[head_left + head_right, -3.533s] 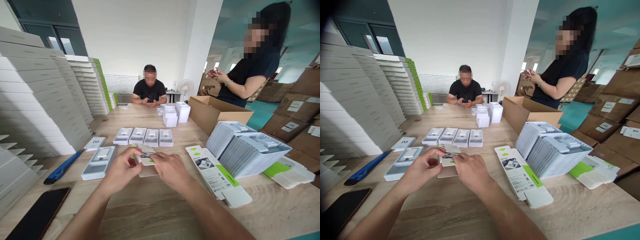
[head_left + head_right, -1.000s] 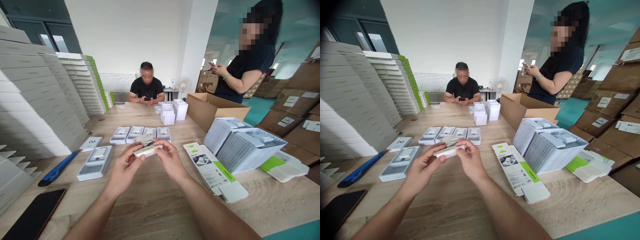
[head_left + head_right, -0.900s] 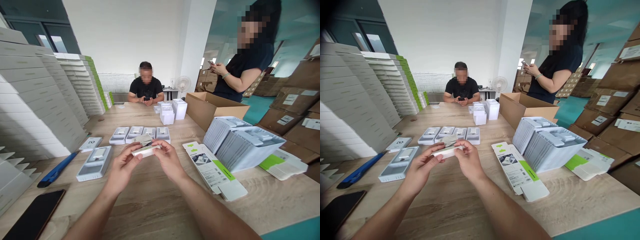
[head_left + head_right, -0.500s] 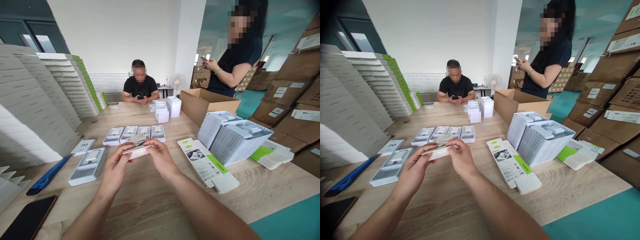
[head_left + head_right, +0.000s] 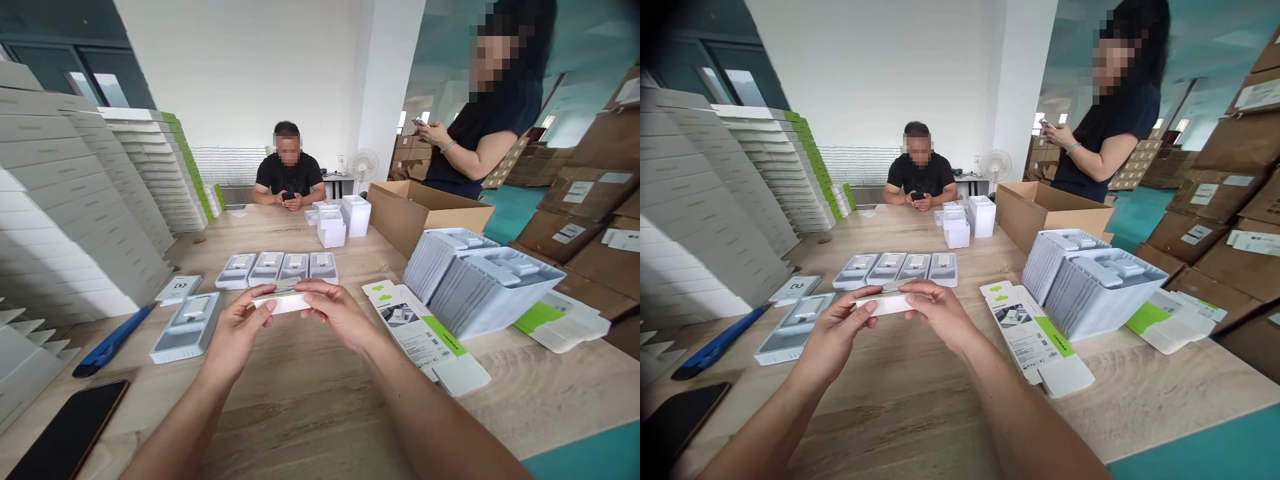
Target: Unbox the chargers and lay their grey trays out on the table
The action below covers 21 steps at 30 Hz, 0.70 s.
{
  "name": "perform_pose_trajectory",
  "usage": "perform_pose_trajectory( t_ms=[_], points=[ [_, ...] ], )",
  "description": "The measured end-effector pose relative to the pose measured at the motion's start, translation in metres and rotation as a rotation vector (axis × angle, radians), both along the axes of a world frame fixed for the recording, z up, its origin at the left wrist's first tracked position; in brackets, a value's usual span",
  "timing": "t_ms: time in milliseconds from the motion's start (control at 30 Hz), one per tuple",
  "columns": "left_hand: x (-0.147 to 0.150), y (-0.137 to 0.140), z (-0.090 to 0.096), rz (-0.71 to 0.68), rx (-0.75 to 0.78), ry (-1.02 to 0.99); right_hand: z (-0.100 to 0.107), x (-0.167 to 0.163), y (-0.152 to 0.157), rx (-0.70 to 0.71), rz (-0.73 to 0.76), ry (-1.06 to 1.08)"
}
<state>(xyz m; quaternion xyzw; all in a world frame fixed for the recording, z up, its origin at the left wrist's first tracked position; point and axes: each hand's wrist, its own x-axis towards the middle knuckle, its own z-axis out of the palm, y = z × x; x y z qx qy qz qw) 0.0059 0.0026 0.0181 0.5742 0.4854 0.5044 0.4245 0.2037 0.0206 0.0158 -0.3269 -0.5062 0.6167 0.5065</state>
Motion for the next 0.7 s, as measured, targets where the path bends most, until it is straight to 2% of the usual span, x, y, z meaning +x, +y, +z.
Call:
perform_pose_trajectory(
  t_ms=[100, 267, 433, 567, 700],
  points=[
    [0.001, -0.002, 0.001, 0.0, 0.021, 0.021, -0.002, 0.003, 0.003, -0.041, 0.045, 0.074],
    [0.007, -0.002, -0.001, 0.053, 0.089, 0.122, -0.006, 0.005, 0.009, -0.187, 0.026, 0.179],
    [0.006, 0.0, 0.004, -0.029, 0.012, -0.132, -0.001, 0.003, 0.006, -0.165, -0.054, 0.192],
    [0.004, 0.0, 0.007, -0.064, -0.039, -0.216, 0.004, -0.001, 0.003, -0.127, -0.102, 0.23],
    [0.004, 0.0, 0.005, -0.055, -0.057, -0.263, 0.001, -0.006, 0.004, -0.189, -0.183, 0.256]
  ],
)
